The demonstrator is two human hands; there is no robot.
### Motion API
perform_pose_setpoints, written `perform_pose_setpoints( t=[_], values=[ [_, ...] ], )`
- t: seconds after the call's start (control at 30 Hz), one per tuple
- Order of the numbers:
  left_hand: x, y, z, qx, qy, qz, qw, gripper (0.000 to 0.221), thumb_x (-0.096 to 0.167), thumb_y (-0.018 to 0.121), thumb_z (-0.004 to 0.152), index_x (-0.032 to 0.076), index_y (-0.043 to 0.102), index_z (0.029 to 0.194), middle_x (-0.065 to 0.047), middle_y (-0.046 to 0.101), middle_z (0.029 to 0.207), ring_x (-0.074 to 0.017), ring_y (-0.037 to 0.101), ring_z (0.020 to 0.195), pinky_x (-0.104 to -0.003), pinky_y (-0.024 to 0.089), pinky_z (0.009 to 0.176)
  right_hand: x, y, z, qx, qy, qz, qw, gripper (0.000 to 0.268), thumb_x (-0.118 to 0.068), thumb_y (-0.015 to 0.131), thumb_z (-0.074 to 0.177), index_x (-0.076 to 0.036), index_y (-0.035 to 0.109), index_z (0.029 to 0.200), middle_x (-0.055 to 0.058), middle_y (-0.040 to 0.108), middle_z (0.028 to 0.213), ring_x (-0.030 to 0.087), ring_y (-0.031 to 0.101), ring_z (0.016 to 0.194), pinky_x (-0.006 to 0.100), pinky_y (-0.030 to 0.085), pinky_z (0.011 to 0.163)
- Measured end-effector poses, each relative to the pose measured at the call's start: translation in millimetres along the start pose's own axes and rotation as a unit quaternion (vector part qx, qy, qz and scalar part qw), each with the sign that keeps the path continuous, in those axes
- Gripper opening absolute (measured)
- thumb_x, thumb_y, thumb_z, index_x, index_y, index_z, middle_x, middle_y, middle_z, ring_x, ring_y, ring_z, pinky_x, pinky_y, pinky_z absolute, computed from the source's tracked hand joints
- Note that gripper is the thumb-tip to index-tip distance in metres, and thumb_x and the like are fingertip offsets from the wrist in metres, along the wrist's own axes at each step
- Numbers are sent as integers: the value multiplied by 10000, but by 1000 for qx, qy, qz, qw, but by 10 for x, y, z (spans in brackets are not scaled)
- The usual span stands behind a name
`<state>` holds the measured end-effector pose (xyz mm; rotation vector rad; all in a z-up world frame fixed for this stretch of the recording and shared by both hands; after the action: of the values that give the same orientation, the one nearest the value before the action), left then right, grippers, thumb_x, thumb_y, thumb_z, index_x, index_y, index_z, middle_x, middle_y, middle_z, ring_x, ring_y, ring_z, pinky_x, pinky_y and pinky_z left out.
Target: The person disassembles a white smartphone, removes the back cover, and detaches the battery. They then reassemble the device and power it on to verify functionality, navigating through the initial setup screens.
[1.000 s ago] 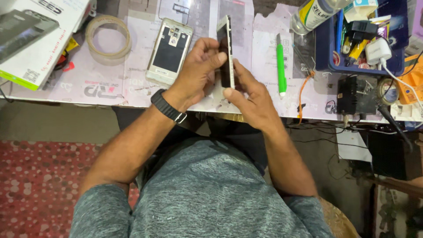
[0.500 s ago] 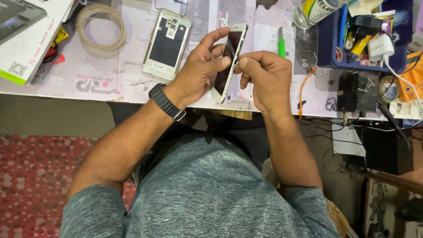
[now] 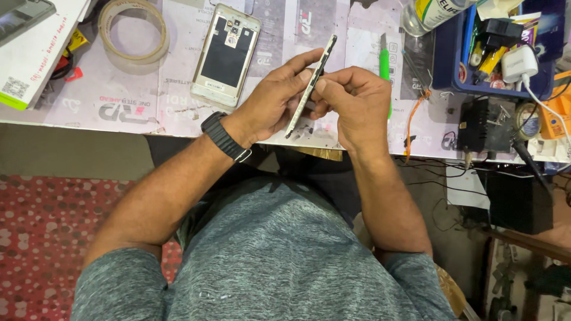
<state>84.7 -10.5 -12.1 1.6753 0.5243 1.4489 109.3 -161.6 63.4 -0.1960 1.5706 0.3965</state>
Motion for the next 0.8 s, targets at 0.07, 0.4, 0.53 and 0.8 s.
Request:
perform_pose_setpoints(
  t=[0.07, 0.4, 0.53, 0.8],
  values=[
    [58, 50, -12, -8, 23, 29, 999, 610, 259, 510, 1077, 56, 271, 1600, -90, 644, 1199, -160, 664, 999, -300, 595, 807, 2, 2, 9, 5, 4, -7, 1000, 55, 36, 712, 907, 82, 687, 924, 155, 722, 796, 178, 673, 594, 290, 580, 557],
    [68, 33, -1, 17, 99, 94, 990, 705, 273, 678, 1028, 27, 328, 1588, -54, 593, 1140, -131, 619, 1062, -286, 580, 922, -16, -26, -15, 8, -11, -27, 1000, 44, 53, 719, 900, 82, 686, 901, 147, 714, 790, 156, 648, 596, 271, 548, 560],
    [64, 27, -5, 21, 118, 97, 988, 701, 215, 693, 1036, 12, 319, 1594, -51, 598, 1127, -116, 606, 1069, -262, 553, 983, -34, -29, -13, 8, -10, -36, 999, 41, 55, 715, 893, 87, 693, 906, 151, 718, 792, 157, 652, 598, 271, 551, 565],
    [100, 58, -15, 18, 145, 111, 983, 714, 212, 719, 1016, 10, 315, 1569, -85, 642, 1167, -133, 641, 1098, -282, 556, 1017, -53, -45, -19, 7, -14, -37, 999, 36, 65, 715, 890, 88, 693, 907, 155, 717, 795, 160, 656, 605, 270, 549, 576]
  ],
)
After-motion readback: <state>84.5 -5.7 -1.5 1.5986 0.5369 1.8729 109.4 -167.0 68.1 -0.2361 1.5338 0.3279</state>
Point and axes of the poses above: each hand's wrist, its own z-axis towards the middle knuckle, its own y-axis out of the palm, x = y × z, the point moved 2 cm from there along z, towards the middle knuckle
